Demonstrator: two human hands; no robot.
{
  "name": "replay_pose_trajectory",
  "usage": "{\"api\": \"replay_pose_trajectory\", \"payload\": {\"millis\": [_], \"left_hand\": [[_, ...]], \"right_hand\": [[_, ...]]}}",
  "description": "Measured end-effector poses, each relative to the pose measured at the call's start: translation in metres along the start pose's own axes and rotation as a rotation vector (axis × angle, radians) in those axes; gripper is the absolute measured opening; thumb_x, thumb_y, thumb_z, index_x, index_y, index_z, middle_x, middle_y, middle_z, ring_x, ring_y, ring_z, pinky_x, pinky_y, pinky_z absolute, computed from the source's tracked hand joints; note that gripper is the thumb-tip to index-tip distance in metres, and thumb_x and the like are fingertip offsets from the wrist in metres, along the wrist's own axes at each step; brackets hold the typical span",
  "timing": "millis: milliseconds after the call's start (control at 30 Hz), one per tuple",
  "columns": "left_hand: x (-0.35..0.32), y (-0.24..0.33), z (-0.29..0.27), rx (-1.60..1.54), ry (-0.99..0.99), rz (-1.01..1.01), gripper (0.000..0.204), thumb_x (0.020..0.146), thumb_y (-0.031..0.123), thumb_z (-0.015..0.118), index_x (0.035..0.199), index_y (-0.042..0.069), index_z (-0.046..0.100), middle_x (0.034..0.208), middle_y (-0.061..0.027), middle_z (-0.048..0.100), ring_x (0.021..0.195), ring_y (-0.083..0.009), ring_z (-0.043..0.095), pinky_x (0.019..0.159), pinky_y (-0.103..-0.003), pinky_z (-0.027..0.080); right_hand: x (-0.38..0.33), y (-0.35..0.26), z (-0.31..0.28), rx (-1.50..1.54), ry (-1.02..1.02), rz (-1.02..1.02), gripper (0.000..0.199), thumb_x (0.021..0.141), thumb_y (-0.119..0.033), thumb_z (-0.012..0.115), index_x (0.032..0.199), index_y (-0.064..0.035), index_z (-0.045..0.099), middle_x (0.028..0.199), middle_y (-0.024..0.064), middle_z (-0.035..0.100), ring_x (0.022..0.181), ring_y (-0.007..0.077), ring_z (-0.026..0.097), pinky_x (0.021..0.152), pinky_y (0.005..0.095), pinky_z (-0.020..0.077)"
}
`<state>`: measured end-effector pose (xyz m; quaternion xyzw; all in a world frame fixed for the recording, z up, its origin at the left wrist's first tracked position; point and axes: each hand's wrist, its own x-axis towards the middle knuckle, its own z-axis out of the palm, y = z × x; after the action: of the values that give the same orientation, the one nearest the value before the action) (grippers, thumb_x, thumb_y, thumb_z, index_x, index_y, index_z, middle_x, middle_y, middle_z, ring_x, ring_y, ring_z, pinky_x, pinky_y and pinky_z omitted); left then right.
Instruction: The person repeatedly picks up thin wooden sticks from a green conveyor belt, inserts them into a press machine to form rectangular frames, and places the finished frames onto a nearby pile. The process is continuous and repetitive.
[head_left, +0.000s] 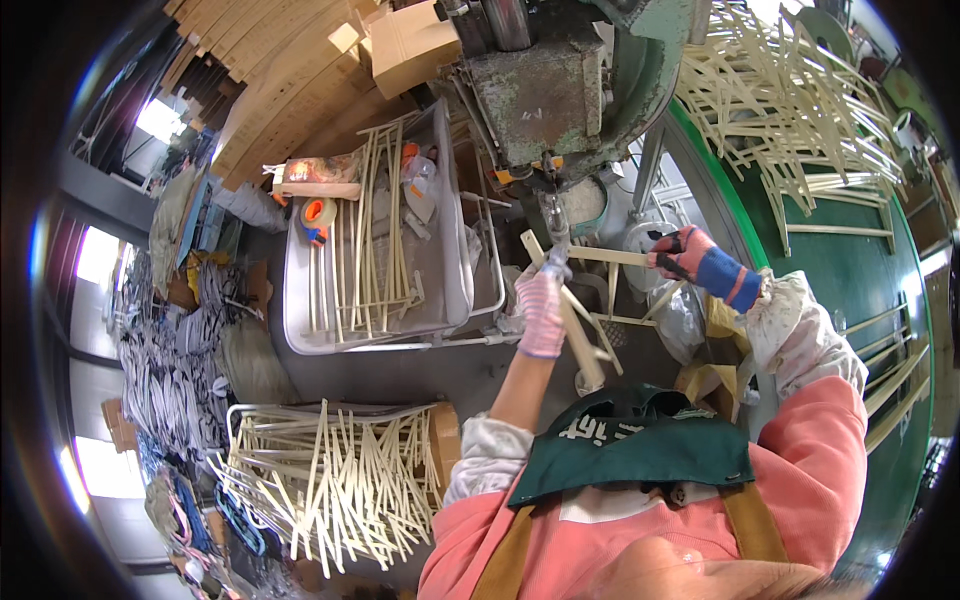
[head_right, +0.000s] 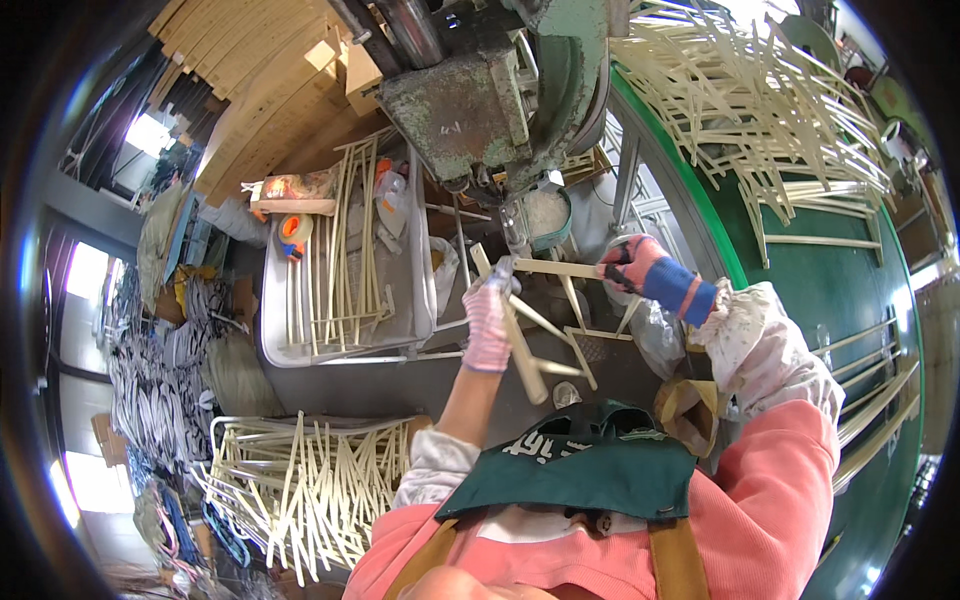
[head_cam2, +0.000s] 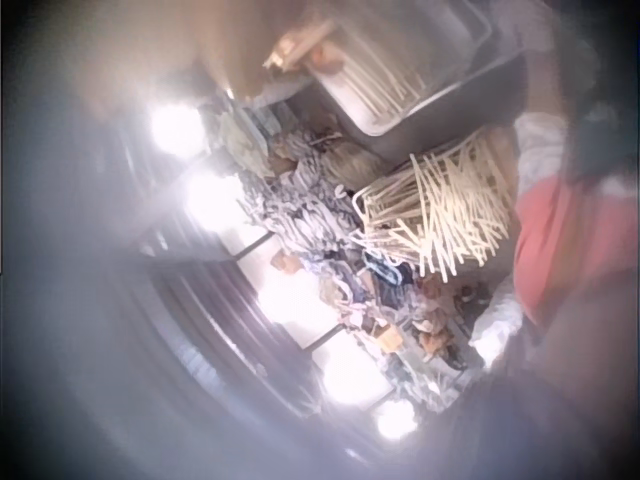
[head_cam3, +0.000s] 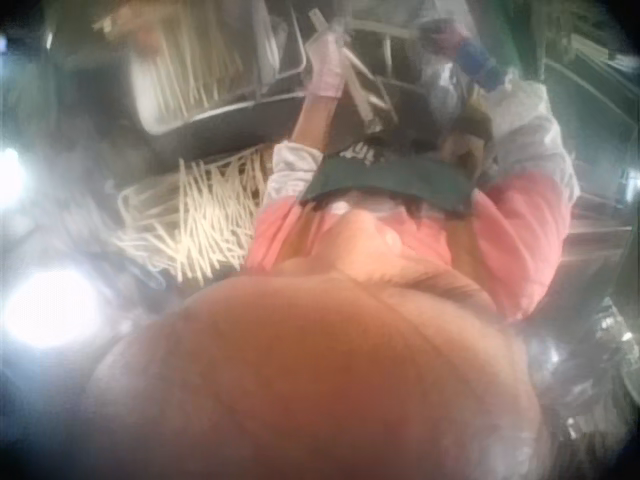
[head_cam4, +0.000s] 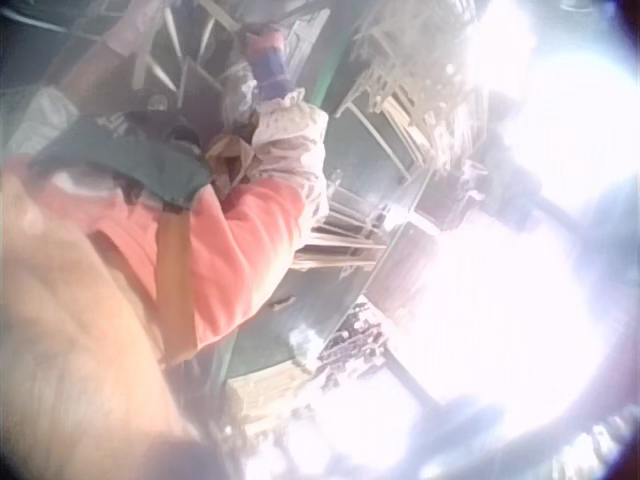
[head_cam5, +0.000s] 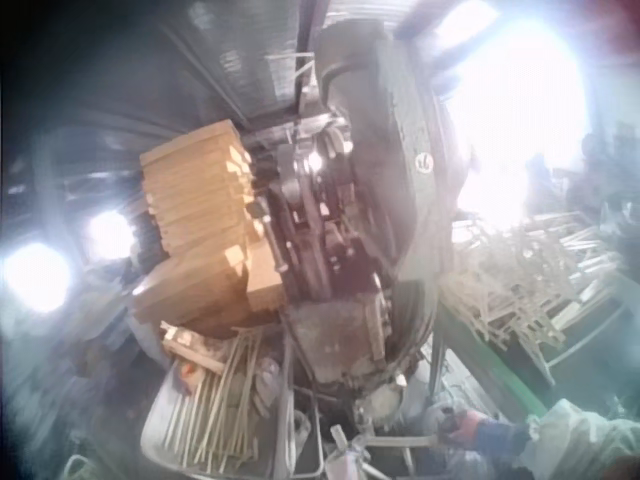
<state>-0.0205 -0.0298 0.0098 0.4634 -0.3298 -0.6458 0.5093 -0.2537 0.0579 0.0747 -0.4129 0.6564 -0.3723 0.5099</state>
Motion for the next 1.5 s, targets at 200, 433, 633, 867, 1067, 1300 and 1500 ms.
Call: {"api": "replay_pose_trajectory", "payload": {"millis": [200,433,633,867,1067,1300,1500], "left_hand": [[0.047,0.011,0.032,0.327,0.044,-0.135,0.033,0.074,0.030,0.078,0.057,0.008,0.059,0.051,0.0053,0.050,0.043,-0.0051,0.035,0.044,-0.026,0.027],[0.057,0.024,0.037,0.324,-0.078,-0.102,0.022,0.072,0.020,0.078,0.066,0.006,0.062,0.059,0.0046,0.053,0.051,-0.0064,0.042,0.046,-0.026,0.031],[0.057,0.023,0.032,0.265,-0.191,0.015,0.016,0.071,0.015,0.077,0.068,0.006,0.065,0.060,0.0042,0.055,0.051,-0.0063,0.044,0.048,-0.027,0.035],[0.060,0.017,0.033,0.270,-0.160,-0.076,0.012,0.072,0.011,0.077,0.075,0.006,0.067,0.063,0.0068,0.056,0.054,-0.0027,0.043,0.049,-0.023,0.033],[0.047,-0.001,0.013,0.543,-0.187,0.159,0.017,0.075,0.015,0.076,0.072,0.003,0.065,0.065,0.0025,0.059,0.054,-0.0039,0.046,0.047,-0.026,0.034],[0.031,-0.020,0.002,0.252,-0.150,0.032,0.014,0.084,0.010,0.065,0.095,0.001,0.064,0.072,0.0028,0.060,0.061,-0.0044,0.051,0.046,-0.025,0.039],[0.030,-0.014,0.009,0.152,-0.195,0.082,0.007,0.087,0.011,0.060,0.090,0.005,0.062,0.067,0.0038,0.054,0.056,-0.0035,0.045,0.048,-0.021,0.033]], "right_hand": [[0.028,0.024,0.036,0.203,0.084,0.015,0.023,0.088,-0.012,0.059,0.105,0.0030,0.062,0.066,0.0004,0.057,0.054,0.0058,0.048,0.047,0.0213,0.0360],[0.044,0.021,0.042,0.402,-0.045,0.037,0.023,0.089,-0.018,0.060,0.099,0.0033,0.059,0.066,0.0037,0.056,0.052,0.0092,0.050,0.043,0.0215,0.0366],[0.131,0.026,0.013,-0.339,-0.092,-0.303,0.018,0.083,-0.019,0.062,0.084,-0.0025,0.068,0.064,0.0063,0.066,0.063,0.0171,0.065,0.056,0.0294,0.0506],[0.243,0.067,0.064,-0.548,-0.036,-0.545,0.018,0.084,-0.019,0.060,0.088,-0.0029,0.066,0.071,0.0074,0.066,0.068,0.0196,0.064,0.061,0.0318,0.0500],[0.241,0.074,0.059,-0.431,-0.107,-0.555,0.018,0.085,-0.019,0.058,0.091,-0.0031,0.065,0.077,0.0084,0.065,0.072,0.0218,0.063,0.064,0.0339,0.0495],[0.224,0.079,0.041,-0.359,-0.157,-0.547,0.019,0.085,-0.018,0.056,0.095,-0.0035,0.063,0.084,0.0096,0.064,0.077,0.0243,0.063,0.069,0.0363,0.0489],[0.216,0.081,0.038,-0.373,-0.137,-0.565,0.020,0.086,-0.018,0.054,0.098,-0.0038,0.062,0.090,0.0106,0.064,0.081,0.0264,0.062,0.073,0.0384,0.0484]]}}
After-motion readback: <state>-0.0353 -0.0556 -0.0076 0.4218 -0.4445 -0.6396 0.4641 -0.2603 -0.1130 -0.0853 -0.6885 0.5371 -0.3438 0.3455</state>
